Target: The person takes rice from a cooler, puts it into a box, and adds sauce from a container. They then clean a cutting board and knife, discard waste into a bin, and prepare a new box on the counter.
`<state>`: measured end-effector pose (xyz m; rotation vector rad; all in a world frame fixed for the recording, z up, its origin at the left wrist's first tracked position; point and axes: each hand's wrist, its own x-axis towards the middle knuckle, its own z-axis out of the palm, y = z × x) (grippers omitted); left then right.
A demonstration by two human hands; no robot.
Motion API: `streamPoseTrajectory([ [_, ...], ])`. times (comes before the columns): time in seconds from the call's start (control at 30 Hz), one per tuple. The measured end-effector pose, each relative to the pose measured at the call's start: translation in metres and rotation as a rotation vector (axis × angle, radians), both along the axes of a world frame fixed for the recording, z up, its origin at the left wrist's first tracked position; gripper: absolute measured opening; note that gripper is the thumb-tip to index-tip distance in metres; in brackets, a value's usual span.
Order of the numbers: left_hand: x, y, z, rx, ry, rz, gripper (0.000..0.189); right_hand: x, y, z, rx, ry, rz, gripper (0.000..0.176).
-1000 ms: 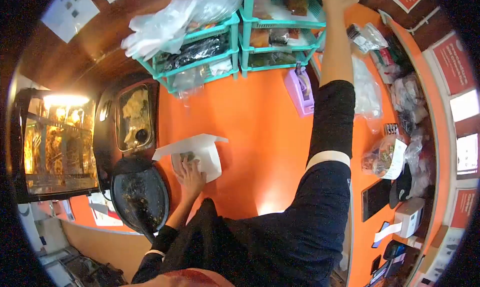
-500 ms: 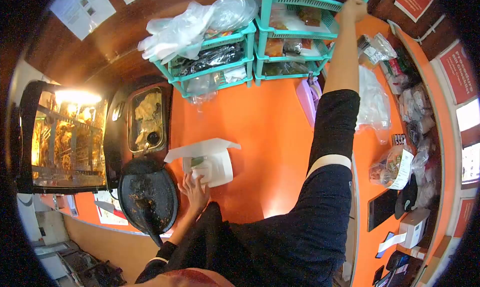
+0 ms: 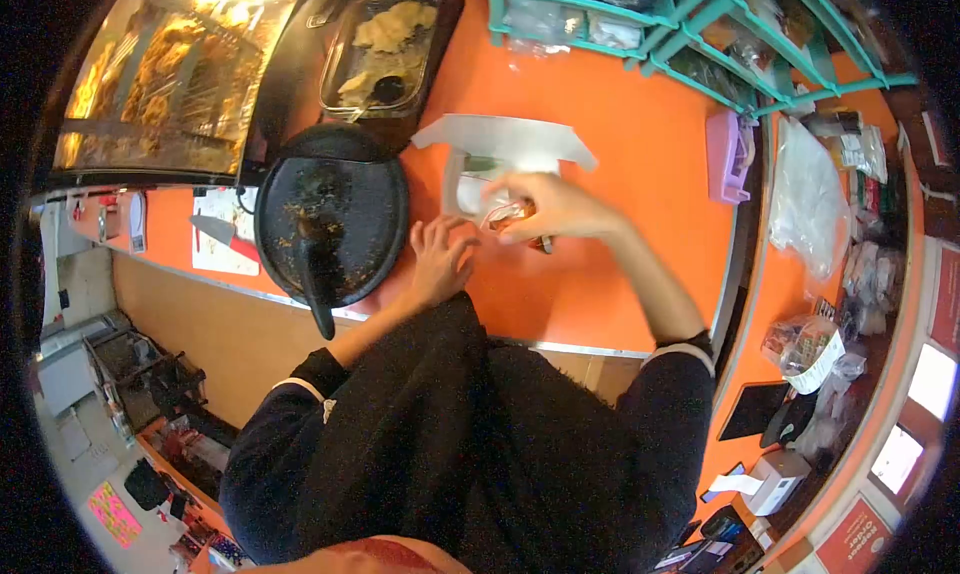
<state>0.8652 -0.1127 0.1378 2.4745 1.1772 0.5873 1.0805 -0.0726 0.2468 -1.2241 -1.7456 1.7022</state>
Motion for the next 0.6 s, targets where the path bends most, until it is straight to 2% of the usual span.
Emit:
streamPoseTrajectory([
  [0.07, -0.018, -0.001, -0.004, 0.011, -0.091, -0.119, 0.024, -0.030, 0.007, -0.051, -0.145, -0.166, -0.247, 0.019],
  [0.13, -0.036, -0.006, -0.016, 0.008, -0.089, -0.202, 0.026, -0.055, 0.024, -0.077, 0.747, -0.558, -0.489, 0.015],
  [0.2, -0.060, 0.000, -0.003, 0.035, -0.206, -0.332, 0.021, -0.071, 0.039, -0.113, 1.058, -0.739, -0.525, 0.012],
  [0.23, -0.069, 0.003, -0.001, 0.010, -0.229, -0.386, 0.020, -0.073, 0.041, -0.138, 0.891, -0.832, -0.498, 0.013],
  [0.27, -0.082, 0.005, 0.001, -0.022, -0.252, -0.451, 0.019, -0.078, 0.039, -0.146, 0.772, -0.733, -0.460, 0.015],
  [0.3, -0.096, 0.006, 0.012, -0.012, -0.275, -0.447, 0.019, -0.077, 0.042, -0.162, 0.587, -0.658, -0.536, 0.021],
  [0.33, -0.111, 0.008, 0.022, -0.005, -0.301, -0.453, 0.019, -0.082, 0.039, -0.150, 0.528, -0.636, -0.571, 0.024],
  [0.47, -0.179, 0.019, 0.030, -0.014, -0.336, -0.453, 0.019, -0.114, 0.029, -0.137, 0.634, -0.824, -0.691, 0.027],
  [0.53, -0.210, 0.025, 0.031, -0.056, -0.515, -0.349, 0.017, -0.124, 0.028, -0.151, 0.725, -1.045, -0.553, 0.026],
  [0.6, -0.242, 0.035, 0.042, -0.058, -0.552, -0.328, 0.011, -0.136, 0.030, -0.142, 0.724, -1.063, -0.562, 0.025],
])
